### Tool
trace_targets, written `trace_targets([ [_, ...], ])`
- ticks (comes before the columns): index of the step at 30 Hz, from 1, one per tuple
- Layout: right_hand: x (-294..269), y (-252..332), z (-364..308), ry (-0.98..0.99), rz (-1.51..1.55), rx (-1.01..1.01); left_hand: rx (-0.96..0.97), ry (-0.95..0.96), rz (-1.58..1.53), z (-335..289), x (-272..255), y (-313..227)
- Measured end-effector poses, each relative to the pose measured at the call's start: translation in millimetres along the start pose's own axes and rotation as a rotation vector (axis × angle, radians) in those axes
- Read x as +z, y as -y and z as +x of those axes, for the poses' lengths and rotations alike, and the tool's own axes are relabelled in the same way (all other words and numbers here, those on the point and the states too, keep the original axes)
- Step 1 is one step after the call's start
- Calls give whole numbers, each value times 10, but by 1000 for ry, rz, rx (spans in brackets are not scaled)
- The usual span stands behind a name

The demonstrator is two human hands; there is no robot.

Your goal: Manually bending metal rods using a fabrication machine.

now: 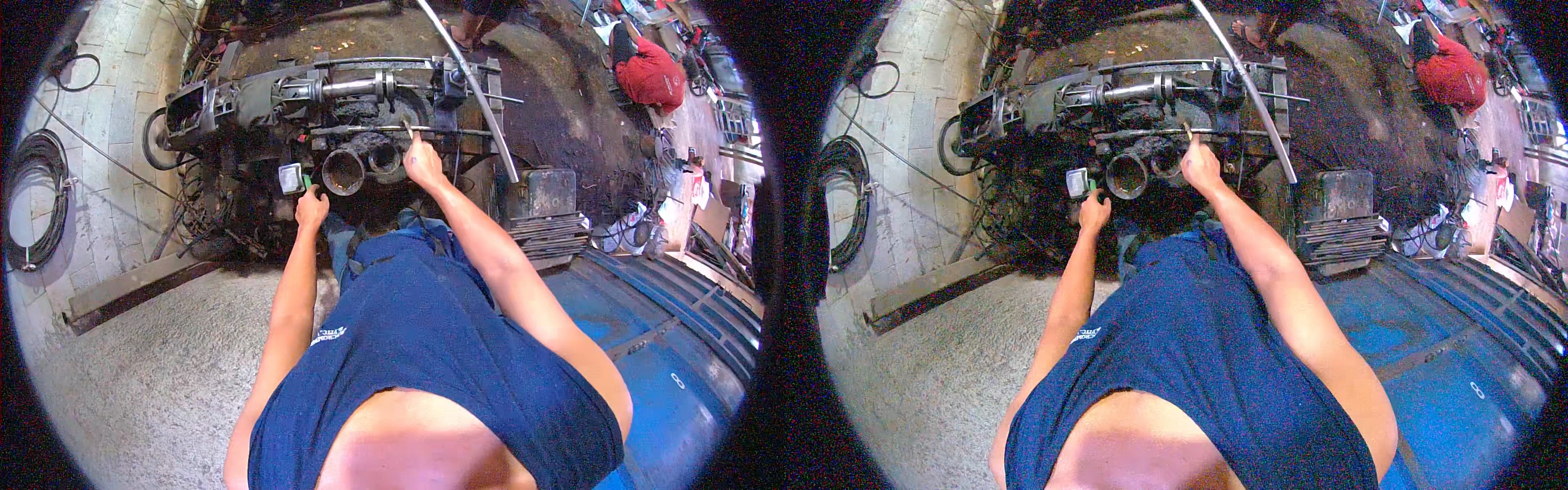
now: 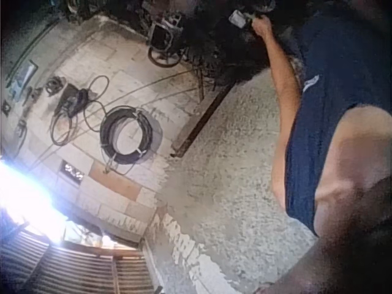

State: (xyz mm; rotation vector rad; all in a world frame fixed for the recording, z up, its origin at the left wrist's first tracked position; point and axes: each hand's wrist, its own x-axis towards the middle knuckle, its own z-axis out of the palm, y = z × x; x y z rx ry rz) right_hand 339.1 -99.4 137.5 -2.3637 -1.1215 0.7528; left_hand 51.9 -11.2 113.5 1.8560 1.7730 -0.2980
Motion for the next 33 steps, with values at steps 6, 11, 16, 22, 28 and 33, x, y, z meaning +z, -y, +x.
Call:
trace_targets([
  [6, 55, -77, -92, -34, 30, 9, 47, -46, -28, 13, 49, 32],
  [11, 53, -117, -101, -14, 10, 20, 22, -44, -6, 4, 47, -9],
  [16, 65, -169, -130, -44, 44, -31, 25, -55, -1, 26, 72, 21],
  [22, 71, -170, -131, -59, 61, -44, 17, -47, -8, 35, 80, 39],
  [28, 49, -153, -126, -45, 80, -11, 4, -22, -12, 35, 66, 19],
  [33, -90, -29, -35, 7, 37, 2, -13, -24, 2, 8, 37, -9],
])
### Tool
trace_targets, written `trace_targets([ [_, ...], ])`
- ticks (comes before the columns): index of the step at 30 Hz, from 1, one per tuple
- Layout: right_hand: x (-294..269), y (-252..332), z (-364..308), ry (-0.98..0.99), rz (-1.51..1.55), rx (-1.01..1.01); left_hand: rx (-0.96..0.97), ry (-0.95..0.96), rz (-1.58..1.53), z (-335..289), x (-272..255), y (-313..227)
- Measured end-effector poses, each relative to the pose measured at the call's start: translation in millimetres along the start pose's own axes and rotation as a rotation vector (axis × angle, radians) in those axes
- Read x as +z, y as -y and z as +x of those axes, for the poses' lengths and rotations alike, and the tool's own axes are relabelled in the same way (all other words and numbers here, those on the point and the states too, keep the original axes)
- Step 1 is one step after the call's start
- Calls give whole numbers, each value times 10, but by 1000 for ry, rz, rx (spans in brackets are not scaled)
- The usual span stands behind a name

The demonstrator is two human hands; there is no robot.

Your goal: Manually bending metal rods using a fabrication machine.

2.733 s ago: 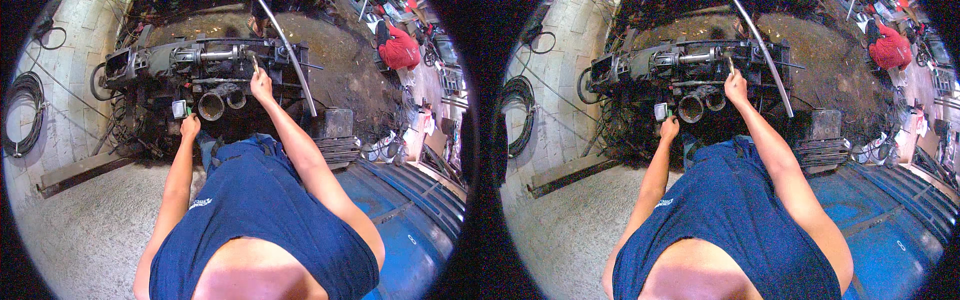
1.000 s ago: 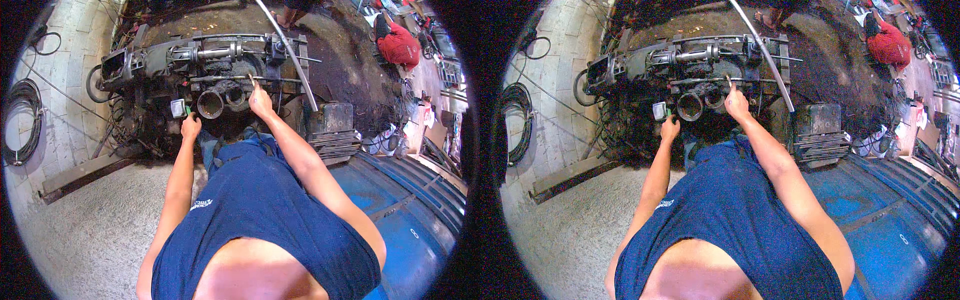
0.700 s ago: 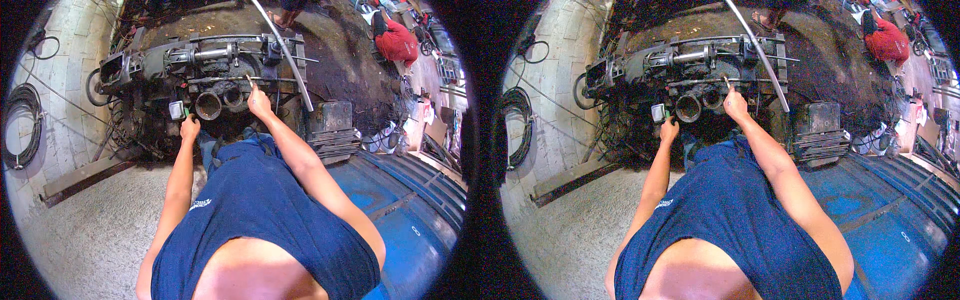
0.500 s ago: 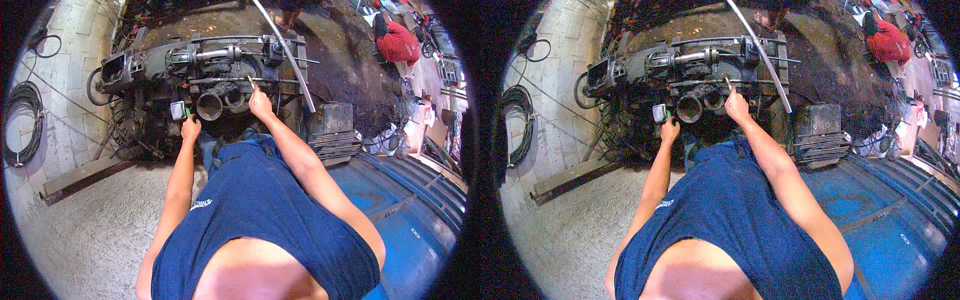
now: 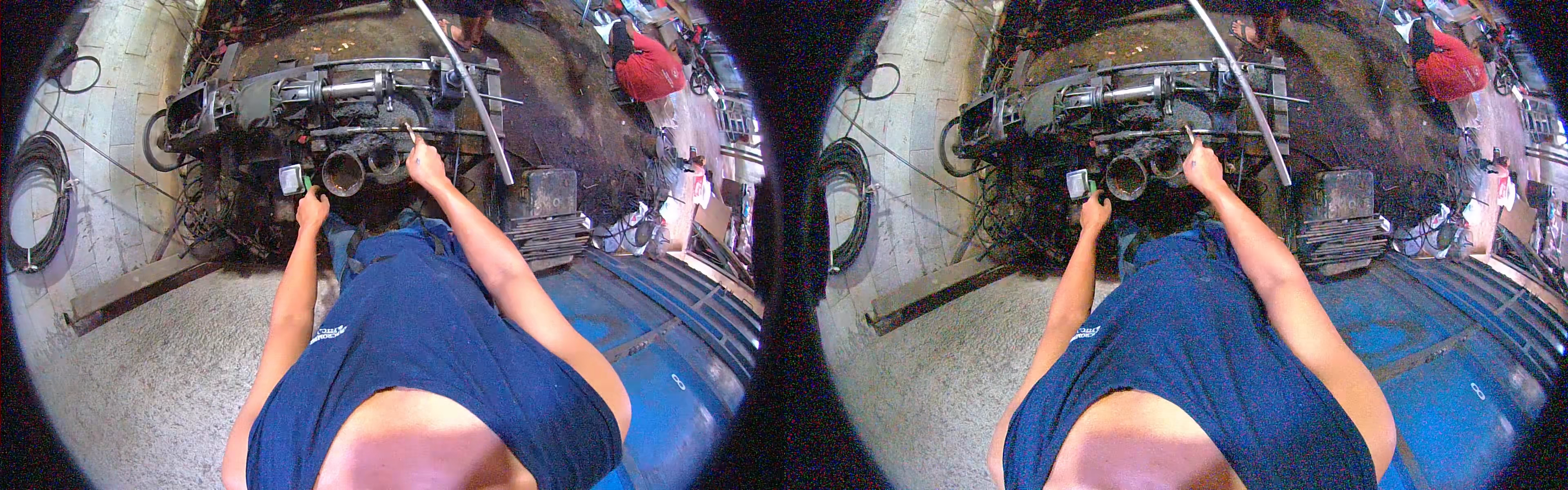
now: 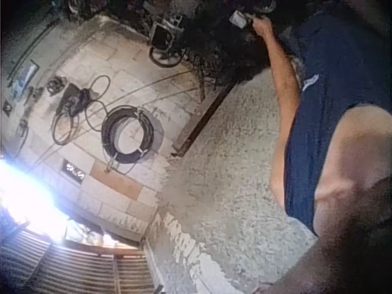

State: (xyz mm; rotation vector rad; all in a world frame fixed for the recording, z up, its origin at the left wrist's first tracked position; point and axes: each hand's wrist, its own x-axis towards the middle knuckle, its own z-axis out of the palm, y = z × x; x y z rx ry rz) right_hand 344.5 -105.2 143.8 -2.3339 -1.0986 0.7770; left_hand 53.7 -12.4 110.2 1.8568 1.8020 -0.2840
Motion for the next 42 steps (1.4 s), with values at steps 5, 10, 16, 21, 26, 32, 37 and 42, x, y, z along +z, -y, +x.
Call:
trace_targets([
  [5, -343, 369, 302, -132, 67, 17, 39, 4, -28, -44, -49, -35],
  [10, -475, 594, 712, -159, -21, -40, 25, 17, -8, -64, -63, -50],
  [16, -362, 555, 544, -55, -37, -55, 14, 20, -7, -52, -45, -20],
  [21, -234, 440, 152, 27, 0, 9, 11, 25, 10, -72, -43, -47],
  [26, -139, 345, 14, 93, -56, 73, 10, 25, -7, -59, -34, -18],
  [32, -40, 200, -68, 76, -82, 25, 12, 19, -3, -37, 4, -3],
  [37, -25, 158, -64, 60, -89, 7, 19, 10, -1, -20, 28, 16],
  [42, -40, 147, -103, 71, -91, -5, 43, -14, 5, 0, 59, 44],
])
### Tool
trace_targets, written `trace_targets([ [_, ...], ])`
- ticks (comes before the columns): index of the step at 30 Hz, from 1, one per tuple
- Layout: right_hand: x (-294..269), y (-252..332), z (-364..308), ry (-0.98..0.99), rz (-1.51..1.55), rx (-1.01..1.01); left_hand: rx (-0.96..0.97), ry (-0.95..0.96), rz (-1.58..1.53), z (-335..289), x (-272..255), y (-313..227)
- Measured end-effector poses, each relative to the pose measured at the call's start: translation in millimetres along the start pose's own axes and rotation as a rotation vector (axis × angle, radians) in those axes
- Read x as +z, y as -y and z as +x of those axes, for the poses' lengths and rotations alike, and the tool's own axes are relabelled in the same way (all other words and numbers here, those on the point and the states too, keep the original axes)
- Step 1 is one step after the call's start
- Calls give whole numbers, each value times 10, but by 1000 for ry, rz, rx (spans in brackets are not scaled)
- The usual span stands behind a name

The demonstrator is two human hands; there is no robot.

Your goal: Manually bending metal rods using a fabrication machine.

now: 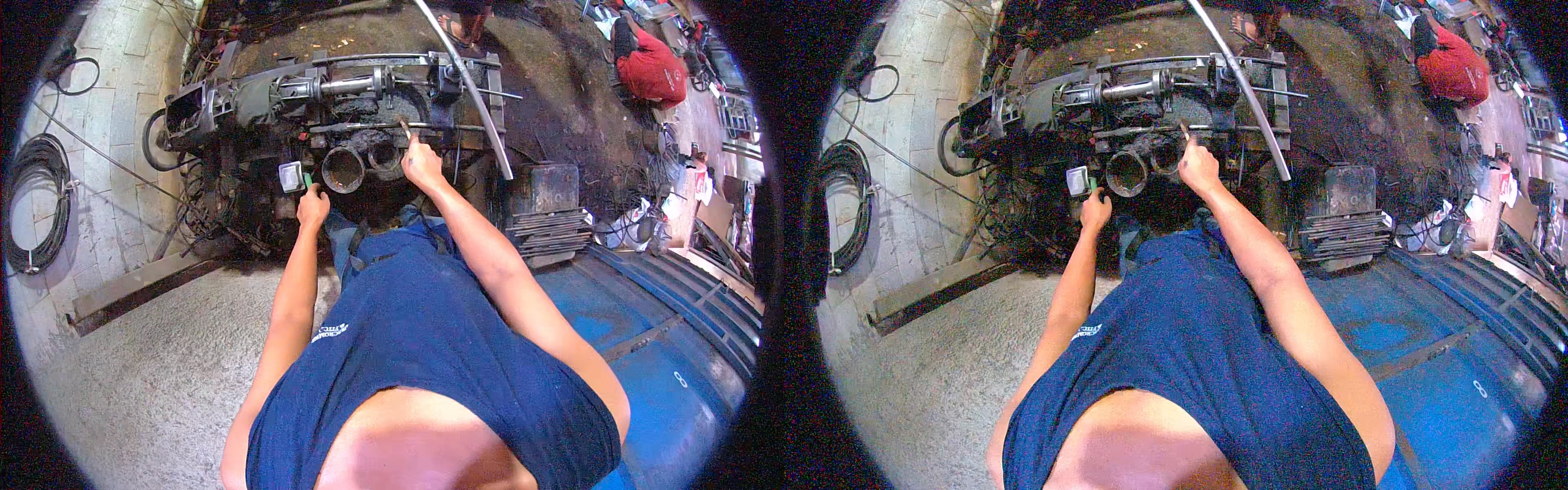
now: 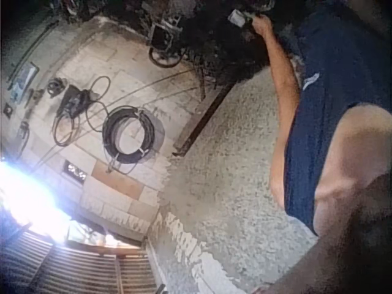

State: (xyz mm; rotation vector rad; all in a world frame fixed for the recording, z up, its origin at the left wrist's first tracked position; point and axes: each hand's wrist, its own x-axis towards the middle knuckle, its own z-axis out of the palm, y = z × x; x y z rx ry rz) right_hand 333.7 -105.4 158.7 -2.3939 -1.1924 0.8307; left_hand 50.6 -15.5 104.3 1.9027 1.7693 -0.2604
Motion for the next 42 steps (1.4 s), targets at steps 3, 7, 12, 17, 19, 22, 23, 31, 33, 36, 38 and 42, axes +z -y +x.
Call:
trace_targets([
  [3, 41, -22, 0, -30, 16, -5, -11, -1, -1, 4, 2, 7],
  [7, 45, -32, 9, -28, 13, 1, -21, 10, -5, -9, -12, -10],
  [12, 54, -33, 16, 0, -18, 36, -20, 8, -2, -13, -22, -27],
  [17, 74, -83, 12, -20, -8, -1, -25, 11, 2, -37, -52, -65],
  [19, 67, -66, 4, -30, -5, -17, -30, 11, 3, -30, -40, -36],
  [22, 61, -67, -4, -32, 15, -16, 2, 5, -5, -27, -46, -34],
  [23, 62, -66, 1, -30, 15, -12, -4, 11, 1, -29, -49, -42],
  [31, 59, -52, 2, -38, 3, 12, -17, 15, 4, -32, -54, -46],
  [33, 53, -45, 7, -8, 8, 35, -20, 24, -8, -34, -59, -48],
  [36, 45, -42, -3, -17, 6, 26, -20, 22, -8, -39, -68, -57],
  [38, 50, -47, -2, -31, 9, 22, -17, 18, -11, -46, -71, -67],
  [42, 58, -49, -11, -62, 17, 5, -6, 8, -20, -40, -54, -35],
])
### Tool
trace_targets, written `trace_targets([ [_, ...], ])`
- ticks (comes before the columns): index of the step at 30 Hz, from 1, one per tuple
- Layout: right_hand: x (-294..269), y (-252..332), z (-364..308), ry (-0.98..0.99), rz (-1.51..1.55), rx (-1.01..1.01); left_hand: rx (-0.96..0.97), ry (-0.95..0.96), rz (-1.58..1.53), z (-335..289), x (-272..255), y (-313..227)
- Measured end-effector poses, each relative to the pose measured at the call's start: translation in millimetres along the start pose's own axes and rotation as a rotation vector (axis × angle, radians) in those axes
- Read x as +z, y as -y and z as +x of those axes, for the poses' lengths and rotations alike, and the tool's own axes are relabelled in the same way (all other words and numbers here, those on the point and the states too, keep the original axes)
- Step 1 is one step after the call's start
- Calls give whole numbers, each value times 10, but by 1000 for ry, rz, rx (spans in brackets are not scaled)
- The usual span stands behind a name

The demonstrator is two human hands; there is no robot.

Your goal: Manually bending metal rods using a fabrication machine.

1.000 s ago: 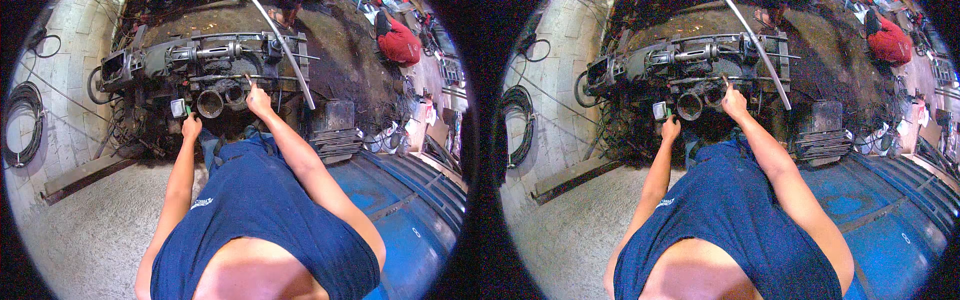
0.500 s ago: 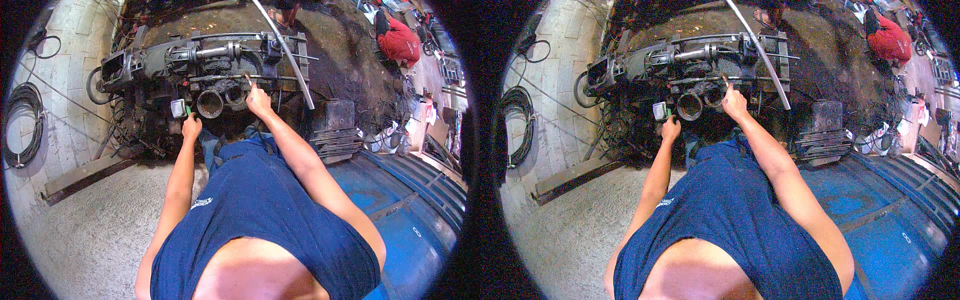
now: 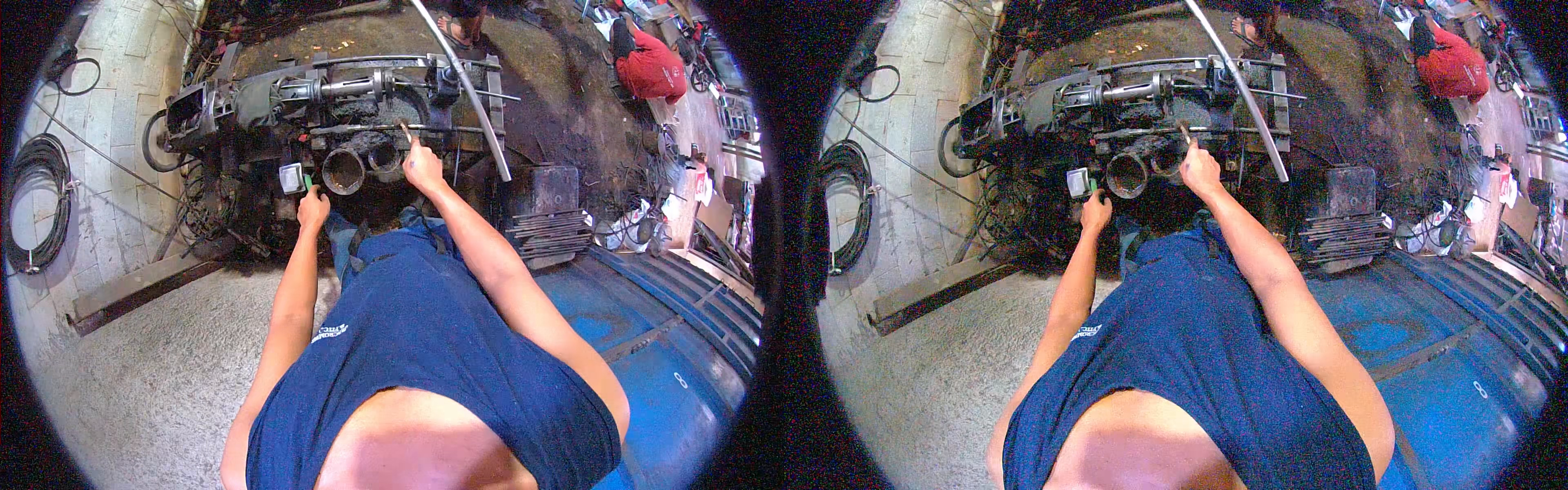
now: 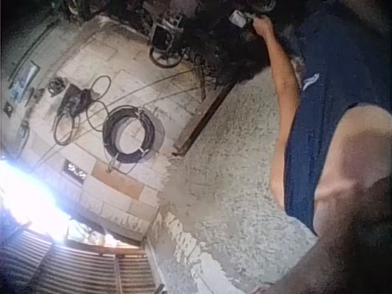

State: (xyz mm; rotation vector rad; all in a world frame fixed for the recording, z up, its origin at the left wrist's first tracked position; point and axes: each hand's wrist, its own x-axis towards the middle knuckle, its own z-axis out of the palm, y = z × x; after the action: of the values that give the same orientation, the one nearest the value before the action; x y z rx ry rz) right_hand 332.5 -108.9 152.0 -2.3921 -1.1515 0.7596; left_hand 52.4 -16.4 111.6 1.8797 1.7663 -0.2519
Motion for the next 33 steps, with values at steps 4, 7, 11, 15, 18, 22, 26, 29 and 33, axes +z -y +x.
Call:
trace_targets([
  [4, 16, -8, 3, -4, -16, -2, -1, -5, 3, 9, 14, 0],
  [7, 26, -15, 8, -5, -14, 7, -16, 5, -5, 6, 16, -5],
  [11, 4, 0, 2, -3, -11, 14, -27, -4, 7, 11, 30, 4],
  [15, 12, -9, -2, -7, -1, 2, -43, 2, -7, 6, 20, -12],
  [18, 15, -25, -11, -17, -4, -24, -16, -9, -18, 19, 32, 5],
  [22, 34, -35, -6, -20, 0, -29, -22, 1, -12, 21, 23, 1],
  [26, 62, -44, 3, -18, -3, -11, 5, -5, -12, 28, 35, 25],
  [29, 80, -50, 0, -18, -3, 6, 13, -6, -14, 24, 29, 16],
  [33, 67, -48, 2, -20, -2, 11, -8, 2, -5, 16, 22, 1],
])
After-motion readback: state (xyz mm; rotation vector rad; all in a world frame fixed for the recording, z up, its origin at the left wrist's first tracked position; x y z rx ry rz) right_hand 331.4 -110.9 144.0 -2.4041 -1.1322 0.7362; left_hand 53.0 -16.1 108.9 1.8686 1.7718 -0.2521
